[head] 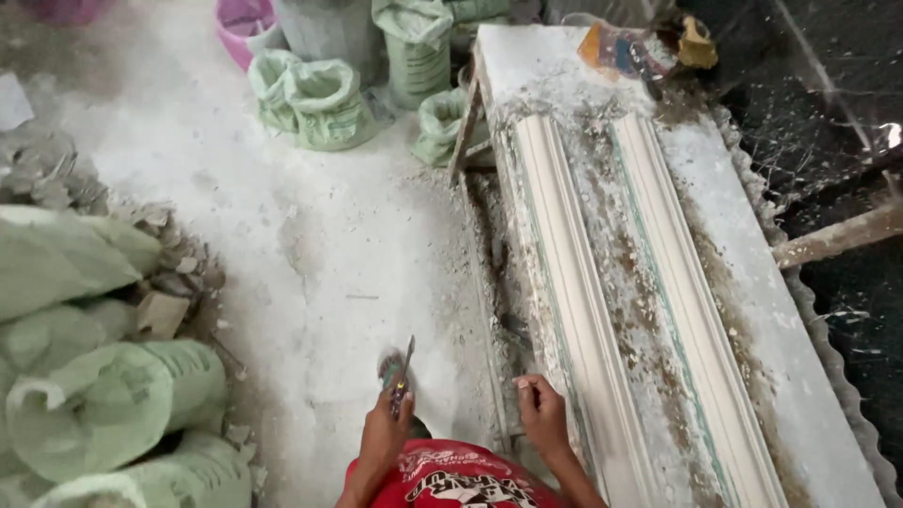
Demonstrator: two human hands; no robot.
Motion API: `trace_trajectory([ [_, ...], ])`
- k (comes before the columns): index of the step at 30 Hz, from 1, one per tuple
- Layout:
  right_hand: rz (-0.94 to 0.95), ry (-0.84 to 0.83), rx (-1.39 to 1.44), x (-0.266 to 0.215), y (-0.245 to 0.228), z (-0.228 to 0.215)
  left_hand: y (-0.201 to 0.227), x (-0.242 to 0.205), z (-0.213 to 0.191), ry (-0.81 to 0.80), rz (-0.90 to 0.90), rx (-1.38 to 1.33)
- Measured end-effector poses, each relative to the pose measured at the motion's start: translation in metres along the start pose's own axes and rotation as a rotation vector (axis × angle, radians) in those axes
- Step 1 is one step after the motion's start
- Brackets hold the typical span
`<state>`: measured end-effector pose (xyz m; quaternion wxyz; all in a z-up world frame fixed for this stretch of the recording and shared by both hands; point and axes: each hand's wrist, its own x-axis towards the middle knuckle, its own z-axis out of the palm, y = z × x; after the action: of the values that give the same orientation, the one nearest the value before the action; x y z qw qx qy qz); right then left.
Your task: Shaping and cleaning excess material from decorative gypsum molding using a putty knife.
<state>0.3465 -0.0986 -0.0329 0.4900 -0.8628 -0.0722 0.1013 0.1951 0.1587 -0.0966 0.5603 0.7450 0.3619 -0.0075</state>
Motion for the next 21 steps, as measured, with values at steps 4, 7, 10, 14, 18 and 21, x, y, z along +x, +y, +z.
trace_trajectory([
  [4, -0.02, 0.01, -0.019, 0.053, -0.045, 0.025, 0.114, 0.09, -0.059, -0.068, -0.007, -0.014],
  [7, -0.002, 0.0, -0.061, 0.081, -0.071, 0.032, 0.149, 0.156, -0.077, -0.046, 0.323, 0.182],
  [10, -0.112, 0.104, -0.051, 0.109, -0.081, 0.043, 0.212, 0.19, -0.098, -0.149, 0.332, 0.322],
  [14, -0.008, 0.088, -0.026, 0.134, -0.066, 0.057, 0.207, 0.221, -0.074, -0.134, 0.417, 0.127],
  [18, 0.176, 0.027, -0.099, 0.173, -0.067, 0.06, 0.171, 0.232, -0.026, -0.229, 0.191, -0.085],
  [21, 0.053, 0.067, -0.04, 0.216, -0.065, 0.057, 0.185, 0.221, -0.013, -0.34, -0.019, -0.079],
])
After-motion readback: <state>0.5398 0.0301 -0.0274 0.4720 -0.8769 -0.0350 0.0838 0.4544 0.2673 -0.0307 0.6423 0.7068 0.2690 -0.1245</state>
